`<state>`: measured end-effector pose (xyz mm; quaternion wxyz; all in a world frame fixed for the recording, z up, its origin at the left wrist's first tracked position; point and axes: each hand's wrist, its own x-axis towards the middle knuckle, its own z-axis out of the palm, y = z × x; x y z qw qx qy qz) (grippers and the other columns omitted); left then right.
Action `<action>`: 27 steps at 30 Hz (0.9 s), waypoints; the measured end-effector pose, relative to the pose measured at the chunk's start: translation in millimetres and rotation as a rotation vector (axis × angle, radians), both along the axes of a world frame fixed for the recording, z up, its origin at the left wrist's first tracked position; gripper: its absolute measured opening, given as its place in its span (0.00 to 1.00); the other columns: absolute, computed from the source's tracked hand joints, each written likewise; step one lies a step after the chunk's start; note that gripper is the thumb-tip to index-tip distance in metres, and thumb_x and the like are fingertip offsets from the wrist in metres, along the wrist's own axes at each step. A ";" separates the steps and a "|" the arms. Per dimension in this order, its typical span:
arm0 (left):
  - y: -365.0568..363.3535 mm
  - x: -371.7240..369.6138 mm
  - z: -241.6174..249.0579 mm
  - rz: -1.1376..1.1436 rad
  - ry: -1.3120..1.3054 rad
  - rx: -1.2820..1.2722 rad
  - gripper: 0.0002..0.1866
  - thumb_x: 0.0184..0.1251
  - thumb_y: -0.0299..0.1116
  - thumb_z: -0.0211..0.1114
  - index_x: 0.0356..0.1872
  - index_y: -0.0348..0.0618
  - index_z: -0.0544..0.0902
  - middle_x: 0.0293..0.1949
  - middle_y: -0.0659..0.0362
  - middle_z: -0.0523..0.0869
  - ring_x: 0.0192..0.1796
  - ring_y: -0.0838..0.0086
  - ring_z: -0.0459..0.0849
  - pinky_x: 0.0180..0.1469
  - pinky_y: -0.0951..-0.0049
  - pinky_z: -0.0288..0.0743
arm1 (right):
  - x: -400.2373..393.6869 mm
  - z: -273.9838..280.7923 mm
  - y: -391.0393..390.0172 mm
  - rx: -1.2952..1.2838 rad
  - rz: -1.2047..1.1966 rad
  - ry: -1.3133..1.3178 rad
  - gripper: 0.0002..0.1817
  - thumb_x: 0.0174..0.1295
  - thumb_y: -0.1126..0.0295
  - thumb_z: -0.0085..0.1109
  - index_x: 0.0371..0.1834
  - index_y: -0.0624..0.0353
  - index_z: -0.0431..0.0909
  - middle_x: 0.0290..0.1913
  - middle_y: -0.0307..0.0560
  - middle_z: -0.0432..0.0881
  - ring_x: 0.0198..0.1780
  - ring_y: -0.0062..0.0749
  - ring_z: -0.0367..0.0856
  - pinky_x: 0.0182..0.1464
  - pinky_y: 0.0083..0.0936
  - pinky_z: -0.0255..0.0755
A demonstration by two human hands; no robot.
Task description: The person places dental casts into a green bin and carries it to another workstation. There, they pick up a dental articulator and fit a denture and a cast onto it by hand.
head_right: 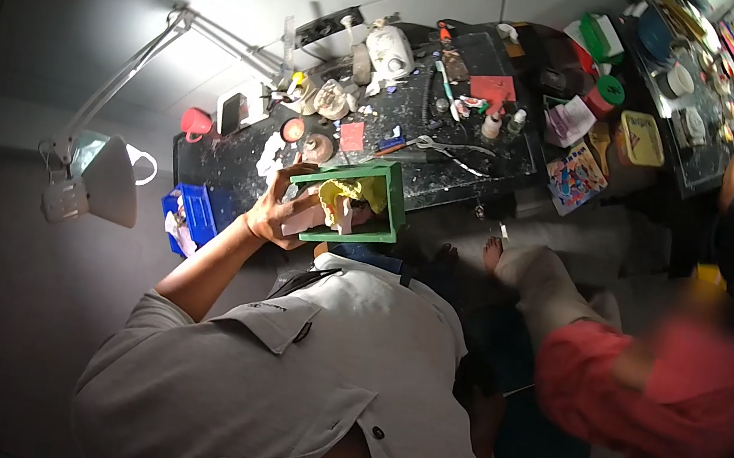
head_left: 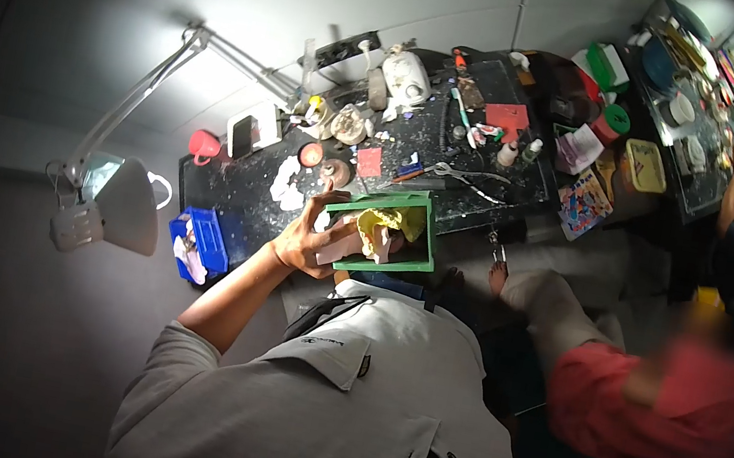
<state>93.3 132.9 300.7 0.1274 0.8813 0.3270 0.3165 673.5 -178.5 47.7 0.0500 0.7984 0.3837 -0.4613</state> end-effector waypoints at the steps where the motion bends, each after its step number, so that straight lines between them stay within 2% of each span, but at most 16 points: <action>1: -4.0 -11.3 -1.4 -0.002 0.049 -0.025 0.38 0.40 0.39 0.76 0.61 0.44 0.84 0.64 0.33 0.72 0.64 0.37 0.74 0.70 0.36 0.66 | 5.2 -5.2 9.2 0.022 0.018 0.001 0.30 0.59 0.58 0.72 0.62 0.64 0.78 0.50 0.59 0.87 0.50 0.55 0.86 0.56 0.44 0.78; 2: -8.6 -19.7 -1.1 0.026 0.042 -0.030 0.38 0.40 0.39 0.76 0.61 0.44 0.84 0.64 0.33 0.72 0.64 0.37 0.74 0.70 0.36 0.66 | 3.0 -7.9 11.1 0.040 0.036 0.005 0.30 0.59 0.58 0.72 0.62 0.64 0.78 0.50 0.59 0.87 0.50 0.55 0.86 0.56 0.44 0.79; 4: -8.2 -35.2 2.1 -0.063 0.077 -0.063 0.40 0.42 0.40 0.73 0.64 0.42 0.81 0.63 0.38 0.77 0.63 0.37 0.75 0.76 0.28 0.54 | -5.3 -17.9 29.4 0.093 0.073 0.016 0.30 0.60 0.59 0.72 0.61 0.64 0.78 0.50 0.58 0.87 0.49 0.54 0.86 0.55 0.43 0.79; 6: -17.0 -55.2 -8.4 -0.036 0.020 -0.112 0.40 0.40 0.40 0.74 0.64 0.45 0.82 0.64 0.38 0.75 0.66 0.37 0.73 0.76 0.28 0.52 | -20.4 -4.7 65.9 0.156 0.128 0.017 0.30 0.60 0.59 0.73 0.61 0.64 0.78 0.50 0.58 0.87 0.49 0.53 0.86 0.55 0.42 0.79; 8: -31.9 -72.5 -13.0 0.061 -0.017 -0.165 0.40 0.41 0.39 0.75 0.64 0.46 0.82 0.65 0.36 0.73 0.67 0.36 0.71 0.75 0.30 0.56 | -30.3 1.6 106.0 0.211 0.198 0.018 0.30 0.60 0.59 0.73 0.61 0.64 0.78 0.50 0.57 0.87 0.48 0.52 0.86 0.54 0.42 0.79; 10: -47.2 -92.3 -28.7 0.148 -0.157 -0.203 0.37 0.44 0.40 0.76 0.63 0.45 0.83 0.67 0.32 0.69 0.67 0.35 0.70 0.70 0.37 0.63 | -37.7 8.5 123.6 0.234 0.259 0.018 0.29 0.60 0.59 0.73 0.61 0.64 0.78 0.50 0.56 0.87 0.48 0.52 0.86 0.53 0.41 0.79; 18: -74.9 -157.4 -48.1 0.155 -0.200 0.078 0.34 0.46 0.36 0.69 0.62 0.43 0.83 0.64 0.31 0.71 0.64 0.34 0.72 0.69 0.38 0.68 | -0.4 47.2 180.1 0.315 0.463 -0.061 0.28 0.61 0.60 0.73 0.61 0.63 0.79 0.49 0.54 0.87 0.45 0.49 0.87 0.51 0.38 0.80; 20: -83.1 -164.6 -63.4 0.118 -0.360 -0.008 0.31 0.46 0.35 0.69 0.58 0.42 0.85 0.62 0.31 0.72 0.63 0.34 0.74 0.68 0.39 0.69 | 21.7 39.1 185.4 0.350 0.489 -0.066 0.28 0.61 0.60 0.73 0.61 0.63 0.79 0.49 0.54 0.87 0.45 0.48 0.87 0.50 0.37 0.80; 22: -92.3 -164.9 -77.8 0.178 -0.374 -0.016 0.30 0.44 0.36 0.70 0.54 0.39 0.87 0.60 0.32 0.73 0.62 0.34 0.76 0.68 0.37 0.69 | 52.6 10.8 192.2 0.386 0.502 -0.073 0.28 0.61 0.60 0.73 0.60 0.63 0.79 0.49 0.53 0.87 0.44 0.47 0.87 0.49 0.37 0.80; 23: -95.3 -168.3 -83.9 0.144 -0.379 -0.022 0.30 0.43 0.36 0.71 0.53 0.39 0.87 0.59 0.33 0.73 0.62 0.35 0.77 0.69 0.36 0.67 | 70.7 58.6 258.2 0.385 0.513 -0.090 0.28 0.61 0.60 0.73 0.60 0.63 0.79 0.49 0.53 0.87 0.44 0.47 0.87 0.49 0.37 0.80; 24: -96.9 -170.4 -88.8 0.109 -0.382 -0.027 0.30 0.43 0.37 0.71 0.53 0.38 0.87 0.59 0.33 0.73 0.62 0.36 0.77 0.70 0.35 0.65 | 29.1 84.9 235.2 0.362 0.279 -0.022 0.25 0.66 0.59 0.69 0.61 0.63 0.78 0.49 0.49 0.87 0.44 0.37 0.86 0.47 0.31 0.78; 25: -99.4 -175.0 -94.0 0.117 -0.393 -0.019 0.30 0.43 0.37 0.71 0.53 0.38 0.87 0.59 0.33 0.73 0.62 0.36 0.77 0.70 0.35 0.65 | -69.3 99.4 255.0 0.342 0.048 0.054 0.23 0.71 0.58 0.65 0.61 0.62 0.77 0.49 0.45 0.87 0.44 0.27 0.85 0.44 0.26 0.77; 27: -101.8 -183.6 -97.2 0.142 -0.404 -0.005 0.30 0.43 0.37 0.72 0.53 0.38 0.87 0.59 0.33 0.73 0.62 0.36 0.77 0.70 0.34 0.64 | -88.6 89.9 267.7 0.351 0.099 0.047 0.23 0.71 0.58 0.65 0.61 0.62 0.77 0.48 0.44 0.87 0.44 0.25 0.84 0.43 0.25 0.76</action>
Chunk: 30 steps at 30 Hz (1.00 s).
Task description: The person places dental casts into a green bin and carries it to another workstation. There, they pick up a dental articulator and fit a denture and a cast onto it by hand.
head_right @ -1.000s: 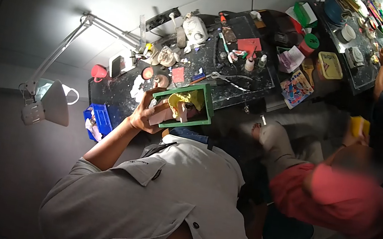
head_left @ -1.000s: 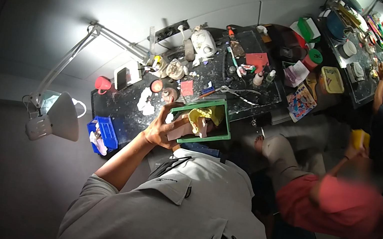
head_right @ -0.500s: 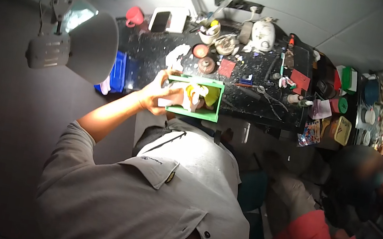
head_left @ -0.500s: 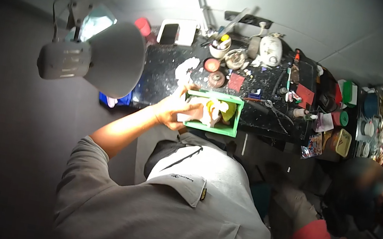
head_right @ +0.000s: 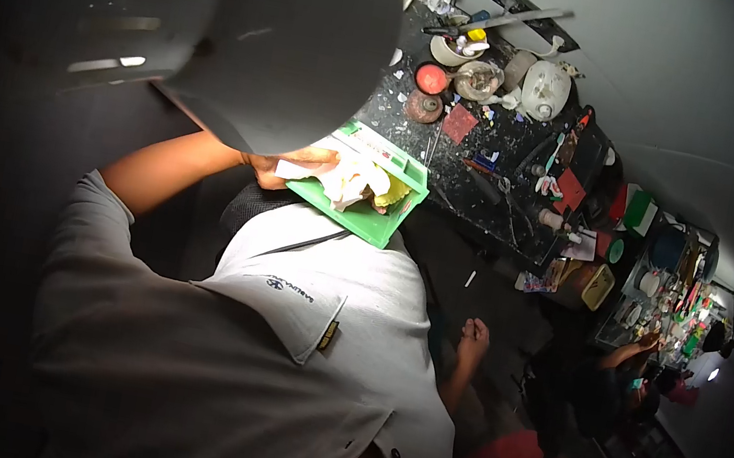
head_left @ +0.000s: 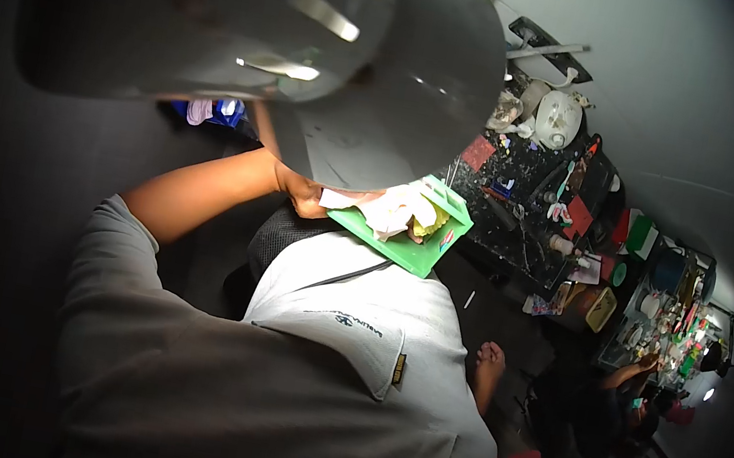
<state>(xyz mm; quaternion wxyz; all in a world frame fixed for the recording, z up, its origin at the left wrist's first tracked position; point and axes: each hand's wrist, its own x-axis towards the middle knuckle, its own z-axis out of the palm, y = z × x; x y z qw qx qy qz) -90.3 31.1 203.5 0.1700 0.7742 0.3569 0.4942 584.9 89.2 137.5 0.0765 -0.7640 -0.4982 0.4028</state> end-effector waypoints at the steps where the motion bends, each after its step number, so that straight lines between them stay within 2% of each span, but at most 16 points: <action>1: -2.1 -4.8 -0.5 0.015 0.000 0.002 0.30 0.43 0.37 0.72 0.53 0.38 0.87 0.59 0.34 0.73 0.62 0.36 0.77 0.70 0.34 0.64 | -9.6 -8.7 4.0 0.002 0.039 -0.006 0.24 0.71 0.58 0.66 0.61 0.62 0.76 0.47 0.43 0.87 0.45 0.23 0.84 0.42 0.24 0.75; 2: -4.4 -9.5 -1.8 0.030 -0.003 0.003 0.30 0.43 0.37 0.72 0.53 0.38 0.87 0.59 0.34 0.73 0.62 0.36 0.77 0.71 0.34 0.64 | -16.6 -17.7 2.2 -0.010 0.066 0.015 0.21 0.70 0.60 0.66 0.58 0.63 0.78 0.47 0.45 0.87 0.43 0.25 0.84 0.41 0.25 0.76; 3: -7.4 -12.9 -2.9 0.043 -0.007 0.000 0.30 0.43 0.37 0.72 0.53 0.38 0.87 0.59 0.34 0.73 0.62 0.36 0.77 0.71 0.34 0.64 | -25.1 -21.1 -2.9 0.043 0.169 0.004 0.22 0.68 0.60 0.70 0.55 0.68 0.80 0.41 0.46 0.87 0.39 0.27 0.84 0.45 0.25 0.78; 5: -13.4 -16.3 -5.1 0.066 -0.016 -0.008 0.30 0.43 0.37 0.72 0.53 0.38 0.87 0.59 0.34 0.73 0.62 0.36 0.77 0.71 0.34 0.63 | -37.0 -27.7 -17.9 0.150 0.532 -0.103 0.23 0.69 0.57 0.68 0.52 0.70 0.82 0.39 0.48 0.88 0.40 0.30 0.85 0.47 0.30 0.79; 17: -16.6 -39.3 0.8 0.061 -0.015 -0.061 0.30 0.42 0.37 0.72 0.52 0.38 0.87 0.59 0.34 0.73 0.62 0.36 0.77 0.72 0.34 0.61 | -64.9 -46.4 -35.5 0.015 0.531 -0.072 0.22 0.69 0.57 0.66 0.51 0.70 0.83 0.40 0.51 0.88 0.41 0.33 0.85 0.47 0.32 0.79; 30: -21.3 -22.5 17.5 0.024 -0.013 -0.109 0.30 0.42 0.38 0.72 0.52 0.38 0.87 0.58 0.34 0.73 0.62 0.37 0.77 0.73 0.33 0.59 | -59.3 -63.3 -57.7 -0.133 0.500 -0.036 0.22 0.69 0.57 0.65 0.49 0.70 0.83 0.41 0.53 0.88 0.41 0.35 0.86 0.48 0.34 0.79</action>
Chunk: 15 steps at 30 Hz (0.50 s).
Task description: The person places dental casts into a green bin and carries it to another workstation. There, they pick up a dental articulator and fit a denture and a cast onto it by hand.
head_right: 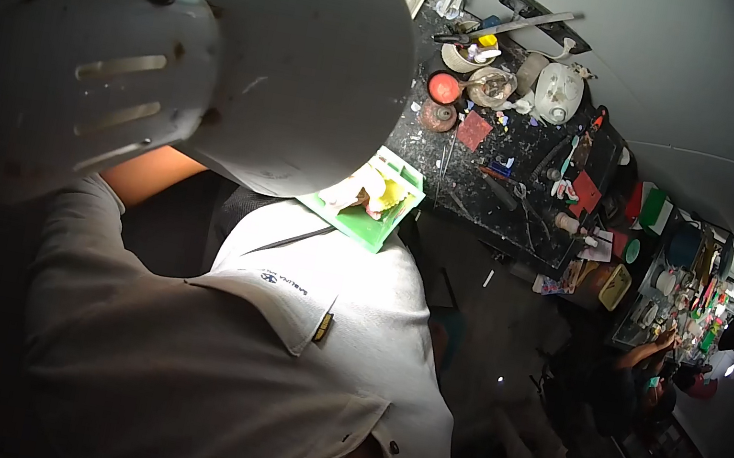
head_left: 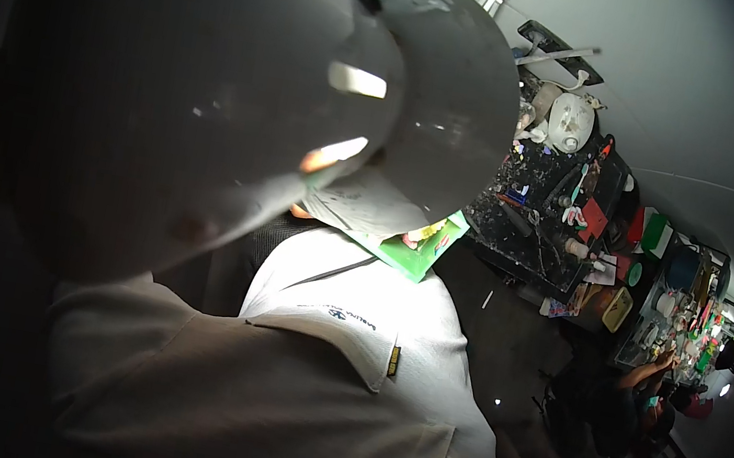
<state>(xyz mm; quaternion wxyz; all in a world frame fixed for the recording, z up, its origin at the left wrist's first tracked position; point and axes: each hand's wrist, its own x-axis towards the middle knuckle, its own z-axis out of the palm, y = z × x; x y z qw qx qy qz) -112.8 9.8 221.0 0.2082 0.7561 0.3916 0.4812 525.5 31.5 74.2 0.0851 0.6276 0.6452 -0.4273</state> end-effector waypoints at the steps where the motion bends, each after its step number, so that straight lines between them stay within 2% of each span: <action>1: -0.9 3.0 1.7 -0.004 -0.001 -0.003 0.30 0.42 0.38 0.72 0.52 0.38 0.87 0.58 0.34 0.73 0.62 0.37 0.77 0.73 0.33 0.59 | 3.3 -2.1 -1.2 -0.011 -0.004 -0.001 0.22 0.69 0.57 0.65 0.49 0.70 0.84 0.41 0.53 0.88 0.41 0.35 0.86 0.48 0.34 0.79; 5: 7.4 17.2 6.4 -0.039 0.005 -0.011 0.30 0.42 0.38 0.72 0.52 0.38 0.87 0.58 0.35 0.73 0.62 0.37 0.77 0.73 0.33 0.59 | 13.6 -11.7 -12.1 -0.050 -0.038 0.006 0.22 0.69 0.57 0.65 0.49 0.70 0.84 0.41 0.54 0.89 0.42 0.36 0.86 0.48 0.35 0.79; 9: 34.9 46.5 21.1 -0.166 0.021 0.001 0.30 0.42 0.38 0.73 0.52 0.38 0.87 0.58 0.35 0.73 0.62 0.37 0.77 0.74 0.33 0.58 | 20.7 -10.5 -50.0 -0.069 -0.162 0.028 0.22 0.69 0.57 0.64 0.48 0.70 0.84 0.41 0.55 0.89 0.42 0.37 0.86 0.48 0.36 0.79; 11: 48.6 68.0 25.7 -0.198 0.037 -0.031 0.31 0.40 0.38 0.74 0.52 0.38 0.87 0.57 0.35 0.74 0.63 0.38 0.77 0.78 0.31 0.48 | 26.0 2.2 -72.1 -0.072 -0.247 0.034 0.22 0.69 0.57 0.64 0.48 0.70 0.84 0.41 0.55 0.89 0.42 0.37 0.86 0.48 0.36 0.79; 13: 63.6 96.1 34.6 -0.209 0.064 -0.036 0.35 0.38 0.35 0.76 0.57 0.40 0.85 0.56 0.35 0.74 0.63 0.37 0.77 0.79 0.32 0.47 | 41.8 -2.3 -95.9 -0.074 -0.340 0.043 0.22 0.69 0.57 0.64 0.48 0.70 0.84 0.42 0.55 0.89 0.42 0.38 0.86 0.48 0.36 0.79; 14: 70.0 107.8 31.5 -0.231 0.099 -0.052 0.36 0.38 0.36 0.77 0.58 0.39 0.85 0.57 0.34 0.74 0.63 0.36 0.76 0.79 0.31 0.47 | 64.3 -38.0 -117.0 -0.072 -0.392 0.050 0.22 0.69 0.57 0.64 0.48 0.70 0.84 0.42 0.56 0.89 0.42 0.38 0.86 0.48 0.37 0.79; 15: 78.4 122.7 34.4 -0.258 0.115 -0.073 0.38 0.37 0.39 0.76 0.58 0.39 0.85 0.57 0.32 0.74 0.63 0.35 0.75 0.79 0.31 0.46 | 62.2 -32.2 -130.0 -0.058 -0.456 0.060 0.22 0.69 0.57 0.64 0.48 0.70 0.84 0.42 0.56 0.89 0.42 0.38 0.86 0.48 0.37 0.79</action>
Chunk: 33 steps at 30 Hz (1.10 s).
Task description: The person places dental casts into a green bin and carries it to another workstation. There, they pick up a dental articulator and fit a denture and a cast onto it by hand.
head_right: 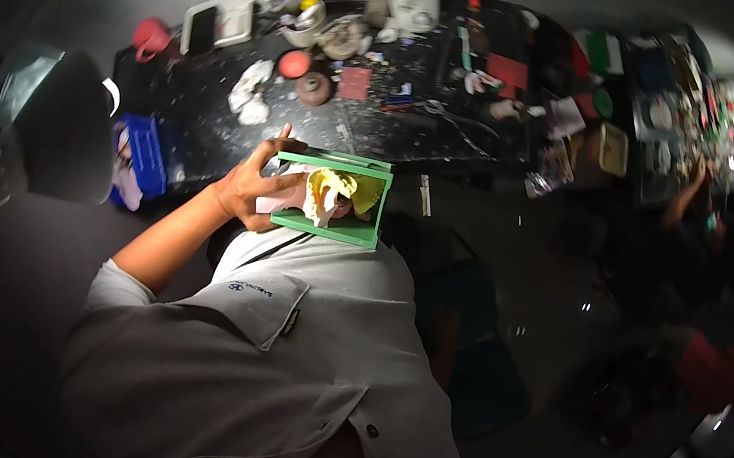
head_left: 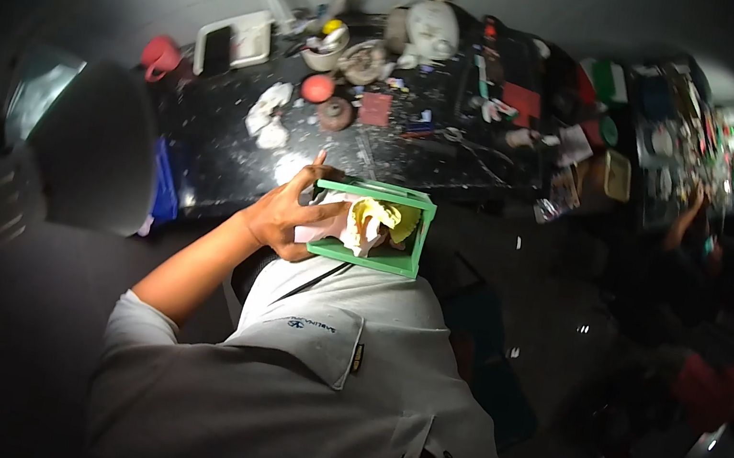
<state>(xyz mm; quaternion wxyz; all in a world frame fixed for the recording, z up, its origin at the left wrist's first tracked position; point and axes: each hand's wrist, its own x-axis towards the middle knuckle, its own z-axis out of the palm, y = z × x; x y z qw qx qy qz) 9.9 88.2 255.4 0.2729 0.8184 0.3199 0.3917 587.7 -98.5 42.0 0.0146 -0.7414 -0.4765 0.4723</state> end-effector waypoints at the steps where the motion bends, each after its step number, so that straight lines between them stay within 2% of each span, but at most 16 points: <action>1: 9.1 13.1 -1.8 -0.032 0.019 -0.015 0.38 0.36 0.40 0.76 0.58 0.38 0.85 0.58 0.33 0.74 0.63 0.35 0.76 0.79 0.31 0.46 | -3.9 5.5 -13.3 0.058 -0.035 -0.047 0.21 0.69 0.58 0.62 0.47 0.69 0.85 0.43 0.58 0.89 0.42 0.41 0.86 0.48 0.39 0.78; 5: 53.4 91.0 -11.7 -0.139 0.022 0.014 0.41 0.31 0.40 0.76 0.57 0.35 0.85 0.61 0.34 0.74 0.63 0.36 0.77 0.79 0.35 0.51 | -9.7 16.2 -72.4 0.057 -0.346 -0.189 0.16 0.70 0.60 0.60 0.46 0.65 0.83 0.44 0.62 0.84 0.47 0.57 0.83 0.50 0.46 0.75; 8: 94.4 166.7 -8.4 -0.243 -0.078 -0.009 0.40 0.31 0.35 0.79 0.57 0.36 0.85 0.63 0.37 0.74 0.63 0.41 0.79 0.81 0.40 0.49 | -17.0 80.3 -108.3 -0.032 -0.297 -0.093 0.17 0.73 0.60 0.57 0.51 0.65 0.82 0.48 0.61 0.85 0.47 0.52 0.83 0.52 0.45 0.76; 11: 125.4 260.3 12.5 -0.295 -0.157 0.169 0.34 0.39 0.31 0.84 0.55 0.37 0.86 0.62 0.40 0.78 0.60 0.44 0.82 0.78 0.46 0.60 | 1.2 24.3 -135.5 0.043 -0.514 -0.062 0.19 0.71 0.59 0.58 0.52 0.65 0.83 0.49 0.61 0.85 0.49 0.52 0.84 0.54 0.45 0.76; 12: 132.5 295.4 18.7 -0.300 -0.290 0.147 0.34 0.42 0.32 0.85 0.55 0.37 0.85 0.61 0.41 0.79 0.59 0.44 0.83 0.76 0.48 0.63 | 18.4 -1.8 -18.4 0.068 -0.582 -0.044 0.19 0.71 0.59 0.58 0.52 0.65 0.83 0.50 0.62 0.86 0.50 0.52 0.84 0.54 0.46 0.76; 14: 161.0 352.6 78.3 -0.364 -0.169 0.185 0.38 0.44 0.34 0.86 0.59 0.37 0.80 0.56 0.42 0.84 0.54 0.46 0.85 0.68 0.51 0.71 | 34.8 -17.1 -6.5 0.069 -0.706 -0.015 0.21 0.69 0.58 0.58 0.53 0.66 0.83 0.51 0.63 0.86 0.52 0.52 0.85 0.55 0.47 0.77; 15: 170.2 378.5 93.8 -0.375 -0.229 0.184 0.37 0.43 0.36 0.87 0.58 0.37 0.81 0.55 0.42 0.85 0.54 0.47 0.85 0.68 0.51 0.71 | 18.9 -27.3 -168.1 0.076 -0.773 0.006 0.22 0.69 0.58 0.59 0.54 0.66 0.84 0.52 0.63 0.86 0.53 0.52 0.85 0.56 0.47 0.77; 17: 186.0 420.4 121.6 -0.446 -0.254 0.085 0.36 0.42 0.40 0.87 0.55 0.37 0.83 0.52 0.43 0.87 0.54 0.47 0.86 0.68 0.50 0.70 | -4.8 -24.3 -171.2 0.103 -0.902 0.113 0.23 0.67 0.57 0.61 0.57 0.64 0.83 0.55 0.63 0.86 0.56 0.51 0.85 0.58 0.47 0.77; 19: 202.8 461.6 168.7 -0.497 -0.187 0.161 0.35 0.41 0.41 0.87 0.53 0.36 0.85 0.49 0.46 0.89 0.53 0.49 0.86 0.68 0.49 0.70 | -16.4 -124.3 -190.4 0.359 -1.300 0.256 0.25 0.62 0.55 0.66 0.55 0.64 0.84 0.54 0.62 0.86 0.56 0.52 0.85 0.59 0.47 0.77; 20: 207.3 485.2 194.8 -0.495 -0.168 0.329 0.34 0.41 0.41 0.86 0.52 0.36 0.86 0.48 0.47 0.89 0.52 0.50 0.87 0.68 0.49 0.69 | -1.8 -44.3 -147.3 -0.133 -1.168 0.056 0.25 0.62 0.56 0.67 0.54 0.65 0.84 0.53 0.61 0.87 0.56 0.51 0.85 0.58 0.47 0.77; 21: 214.2 504.5 201.4 -0.525 -0.199 0.412 0.34 0.41 0.40 0.86 0.52 0.35 0.86 0.48 0.48 0.89 0.52 0.50 0.87 0.68 0.49 0.69 | 7.5 -25.1 -132.0 -0.259 -1.123 0.047 0.25 0.63 0.54 0.66 0.52 0.66 0.84 0.52 0.60 0.87 0.54 0.53 0.85 0.57 0.46 0.77; 22: 219.5 521.6 205.0 -0.557 -0.233 0.488 0.34 0.41 0.39 0.86 0.53 0.35 0.86 0.49 0.49 0.89 0.52 0.51 0.87 0.68 0.49 0.69 | -1.4 -162.6 -203.9 -0.006 -1.387 0.250 0.09 0.67 0.65 0.63 0.39 0.59 0.83 0.24 0.47 0.82 0.23 0.38 0.81 0.22 0.36 0.71; 23: 218.6 540.3 210.7 -0.609 -0.290 0.392 0.34 0.41 0.39 0.86 0.53 0.34 0.86 0.50 0.49 0.90 0.53 0.53 0.87 0.67 0.51 0.70 | -15.2 -99.2 -158.1 -0.188 -1.315 -0.030 0.23 0.67 0.53 0.64 0.50 0.64 0.84 0.51 0.61 0.87 0.52 0.58 0.84 0.57 0.44 0.76; 27: 210.0 608.7 226.3 -0.867 -0.328 0.316 0.39 0.39 0.40 0.87 0.54 0.29 0.85 0.52 0.47 0.90 0.53 0.59 0.89 0.63 0.57 0.75 | -43.3 9.2 -113.2 -0.219 -1.619 -0.061 0.22 0.71 0.57 0.63 0.62 0.57 0.80 0.57 0.60 0.85 0.58 0.51 0.83 0.61 0.43 0.74; 29: 206.0 628.7 219.4 -1.000 -0.389 0.087 0.38 0.38 0.41 0.87 0.53 0.28 0.86 0.51 0.48 0.91 0.52 0.57 0.89 0.64 0.56 0.73 | -84.6 23.3 -102.1 -0.036 -1.804 0.000 0.28 0.73 0.64 0.62 0.74 0.54 0.68 0.64 0.61 0.81 0.64 0.52 0.80 0.65 0.44 0.74; 33: 182.2 671.3 217.0 -1.156 -0.401 0.092 0.35 0.36 0.38 0.85 0.49 0.28 0.88 0.50 0.49 0.91 0.51 0.56 0.89 0.59 0.58 0.75 | -121.8 59.1 -55.3 -0.094 -1.978 0.069 0.41 0.73 0.70 0.60 0.84 0.47 0.47 0.69 0.68 0.74 0.70 0.58 0.75 0.70 0.45 0.71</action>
